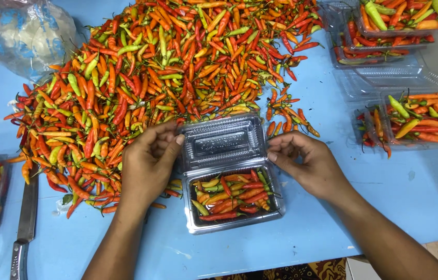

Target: The person picks up fresh chilies from a large pile and places them into small plastic containers by hand.

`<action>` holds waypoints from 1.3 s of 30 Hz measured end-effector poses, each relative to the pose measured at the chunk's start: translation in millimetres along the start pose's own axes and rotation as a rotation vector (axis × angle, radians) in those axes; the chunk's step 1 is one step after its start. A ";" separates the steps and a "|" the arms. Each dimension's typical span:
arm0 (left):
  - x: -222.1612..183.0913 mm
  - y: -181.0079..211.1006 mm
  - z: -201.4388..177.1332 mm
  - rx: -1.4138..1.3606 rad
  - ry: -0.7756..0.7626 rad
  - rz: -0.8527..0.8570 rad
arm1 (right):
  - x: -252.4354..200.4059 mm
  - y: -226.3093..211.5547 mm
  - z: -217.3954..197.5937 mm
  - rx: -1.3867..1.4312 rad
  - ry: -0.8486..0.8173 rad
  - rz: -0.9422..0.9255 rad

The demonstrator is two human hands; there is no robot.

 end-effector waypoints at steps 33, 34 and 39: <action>-14.2 -14.4 12.8 -0.036 -0.470 -0.471 | -4.1 -14.6 2.7 0.024 -0.008 0.007; -14.4 -15.8 12.7 -0.035 -0.472 -0.470 | -3.3 -15.0 2.8 0.024 -0.005 0.008; -15.1 -20.1 13.6 -0.075 -0.464 -0.472 | -1.5 -18.8 3.6 -0.010 -0.030 -0.005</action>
Point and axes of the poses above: each hand's wrist, its own x-axis towards the middle knuckle, its own z-axis out of the palm, y = z × x, the point moved 9 cm from there along x, towards the middle knuckle, and after that the axes turned 6 degrees about -x, right-handed, at the moved point
